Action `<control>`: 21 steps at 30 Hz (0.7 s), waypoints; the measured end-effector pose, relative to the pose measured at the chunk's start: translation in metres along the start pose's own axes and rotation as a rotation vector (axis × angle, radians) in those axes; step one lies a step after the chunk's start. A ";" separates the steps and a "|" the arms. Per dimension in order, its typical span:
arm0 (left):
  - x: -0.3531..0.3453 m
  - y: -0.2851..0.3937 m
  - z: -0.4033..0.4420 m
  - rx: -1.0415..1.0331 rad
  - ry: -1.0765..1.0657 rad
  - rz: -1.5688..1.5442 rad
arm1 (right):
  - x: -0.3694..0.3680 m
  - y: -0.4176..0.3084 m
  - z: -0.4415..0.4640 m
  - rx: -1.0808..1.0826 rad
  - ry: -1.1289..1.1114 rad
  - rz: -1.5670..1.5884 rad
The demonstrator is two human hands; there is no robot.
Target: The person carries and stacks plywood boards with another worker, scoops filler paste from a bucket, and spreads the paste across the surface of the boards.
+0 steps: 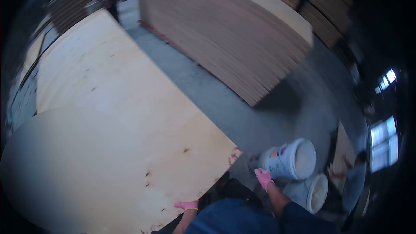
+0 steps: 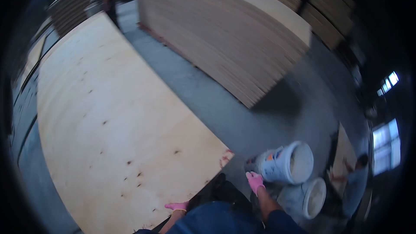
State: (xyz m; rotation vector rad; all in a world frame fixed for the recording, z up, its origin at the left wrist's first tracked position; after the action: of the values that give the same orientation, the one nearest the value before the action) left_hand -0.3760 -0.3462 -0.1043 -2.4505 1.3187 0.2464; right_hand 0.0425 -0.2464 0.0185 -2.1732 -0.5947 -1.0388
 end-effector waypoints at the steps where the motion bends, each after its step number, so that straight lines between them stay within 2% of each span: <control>1: 0.000 0.000 0.004 -0.021 0.060 0.016 | 0.012 0.004 -0.016 -0.029 -0.013 -0.017; 4: 0.024 0.047 0.029 -0.246 0.305 0.086 | 0.044 0.011 -0.056 -0.096 0.035 -0.032; 6: 0.020 0.074 0.037 -0.376 0.411 0.204 | 0.063 0.020 -0.075 -0.128 0.204 0.054; 8: 0.001 0.061 0.018 -0.314 0.428 0.403 | 0.094 0.036 -0.083 -0.222 0.093 0.166; 11: -0.046 -0.025 -0.053 -0.094 0.431 0.648 | 0.144 0.063 -0.091 -0.259 0.280 0.317; 12: -0.056 -0.066 -0.080 0.010 0.402 0.742 | 0.146 0.094 -0.075 -0.237 0.412 0.431; 13: -0.065 -0.112 -0.110 0.108 0.336 0.878 | 0.159 0.118 -0.059 -0.292 0.450 0.527; 14: -0.065 -0.154 -0.120 0.220 0.036 1.192 | 0.173 0.145 -0.043 -0.301 0.429 0.632; 15: -0.064 -0.196 -0.131 0.236 -0.296 1.454 | 0.185 0.170 -0.027 -0.315 0.412 0.743; 17: -0.094 -0.355 -0.230 0.301 -0.875 1.961 | 0.207 0.208 0.010 -0.352 0.423 0.767; 18: -0.109 -0.426 -0.280 0.469 -0.982 2.109 | 0.211 0.221 0.032 -0.358 0.467 0.861; 19: -0.115 -0.486 -0.303 0.550 -1.574 2.262 | 0.212 0.232 0.059 -0.362 0.505 0.953; 20: -0.113 -0.548 -0.332 0.548 -2.225 2.096 | 0.208 0.260 0.092 -0.397 0.419 1.195; 21: -0.102 -0.578 -0.345 0.714 -2.273 2.008 | 0.202 0.287 0.126 -0.445 0.329 1.433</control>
State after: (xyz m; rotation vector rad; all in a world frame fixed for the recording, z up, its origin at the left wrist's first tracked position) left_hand 0.0456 -0.1049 0.3725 0.9532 1.1118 1.5499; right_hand 0.4064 -0.3292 0.0179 -1.9343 1.2953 -0.6293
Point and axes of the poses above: each hand's wrist, its own z-axis towards the middle knuckle, its own x-axis out of the back of the hand, y = z × x, the point moved 1 cm from there along z, towards the middle knuckle, and after that the axes turned 15 degrees about -z, right-handed, at the moved point
